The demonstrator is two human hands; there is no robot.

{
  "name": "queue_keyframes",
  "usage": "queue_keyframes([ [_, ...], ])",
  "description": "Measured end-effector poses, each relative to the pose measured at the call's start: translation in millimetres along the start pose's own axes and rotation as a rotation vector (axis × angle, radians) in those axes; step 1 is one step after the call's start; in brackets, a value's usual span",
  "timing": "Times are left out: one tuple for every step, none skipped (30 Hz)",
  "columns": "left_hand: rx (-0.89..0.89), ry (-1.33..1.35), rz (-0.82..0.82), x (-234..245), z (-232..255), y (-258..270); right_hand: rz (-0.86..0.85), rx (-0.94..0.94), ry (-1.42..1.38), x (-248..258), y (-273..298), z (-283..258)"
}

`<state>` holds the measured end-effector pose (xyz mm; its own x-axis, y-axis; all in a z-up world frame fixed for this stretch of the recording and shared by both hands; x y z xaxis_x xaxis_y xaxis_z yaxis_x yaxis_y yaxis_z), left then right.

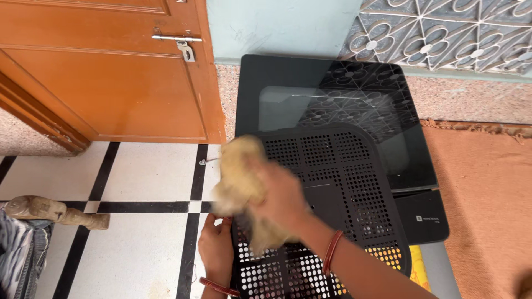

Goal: The person wipes the interior and exterior surfaces of a black plastic basket using a beige cloth. They rotate and flip the basket to clean all sides, including the bottom and the rim, while standing in a room with a microwave and a door in the background.

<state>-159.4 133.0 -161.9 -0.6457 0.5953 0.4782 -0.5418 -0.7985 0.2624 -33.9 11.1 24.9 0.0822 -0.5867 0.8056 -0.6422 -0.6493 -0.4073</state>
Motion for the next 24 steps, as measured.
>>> queue_keyframes([
  [-0.069, -0.032, 0.047, -2, -11, -6, -0.143, 0.005, -0.008, -1, 8, -9],
  [-0.138, -0.064, 0.094, -5, -17, -9, -0.285, 0.009, -0.017, -3, 17, -17],
  [-0.146, 0.013, 0.081, -7, -18, -9, -0.427, 0.014, -0.027, -7, 24, -20],
  [-0.153, 0.091, 0.067, -3, -14, -7, -0.335, 0.043, -0.024, -3, 27, -13],
  [-0.157, 0.167, 0.052, 4, -4, -2, -0.245, 0.07, -0.023, 5, 31, 1],
  [-0.059, 0.12, -0.005, 10, 8, 1, -0.156, 0.098, -0.02, 13, 35, 18],
  [0.043, 0.072, -0.061, 14, 22, 5, -0.089, 0.018, 0.084, 20, 36, 39],
  [0.144, 0.024, -0.117, 18, 34, 10, -0.023, -0.061, 0.188, 31, 38, 59],
  [0.149, 0.011, -0.116, 22, 46, 14, 0.005, -0.162, 0.253, 47, 43, 77],
  [0.154, -0.001, -0.114, 24, 56, 15, 0.034, -0.263, 0.317, 58, 45, 88],
  [0.157, -0.016, -0.112, 26, 61, 16, -0.02, -0.425, 0.361, 62, 47, 94],
  [0.125, -0.035, -0.085, 27, 64, 17, -0.073, -0.588, 0.403, 70, 51, 98],
  [0.095, -0.055, -0.065, 26, 64, 20, -0.129, -0.757, 0.446, 75, 57, 99],
  [0.064, -0.076, -0.045, 24, 62, 21, -0.073, -0.693, 0.419, 72, 60, 93],
  [0.027, -0.088, -0.019, 22, 59, 20, -0.02, -0.63, 0.389, 64, 65, 81],
  [-0.009, -0.1, 0.007, 19, 56, 17, 0.033, -0.567, 0.359, 55, 72, 68],
  [-0.042, -0.117, 0.029, 17, 49, 17, 0.133, -0.788, -0.268, 34, 84, 51],
  [-0.105, -0.101, 0.043, 15, 43, 15, 0.236, -0.962, -0.909, 12, 95, 31],
  [-0.166, -0.086, 0.056, 13, 37, 12, 0.125, -0.595, -0.419, 11, 101, 10],
  [-0.227, -0.071, 0.069, 13, 31, 11, 0.003, -0.213, 0.058, 11, 108, -11],
  [-0.251, -0.039, 0.068, 15, 26, 9, -0.078, -0.17, 0.074, 10, 115, -21],
  [-0.275, -0.006, 0.066, 16, 25, 5, -0.158, -0.127, 0.089, 10, 120, -28],
  [-0.295, 0.026, 0.057, 17, 26, 4, -0.243, -0.09, 0.103, 9, 127, -29],
  [-0.288, -0.054, 0.055, 17, 29, 1, -0.185, -0.105, 0.144, 11, 126, -16],
])
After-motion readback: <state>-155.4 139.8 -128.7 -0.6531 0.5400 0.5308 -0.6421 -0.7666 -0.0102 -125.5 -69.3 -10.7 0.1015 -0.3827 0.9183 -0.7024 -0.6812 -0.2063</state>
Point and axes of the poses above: each hand's wrist, its own y-axis away from the middle knuckle, its own x-axis out of the back of the hand, z = x × y, the point moved 2 cm from there along -y, towards the middle knuckle, and after that the axes turned 8 degrees about y, right-handed, at the moved point
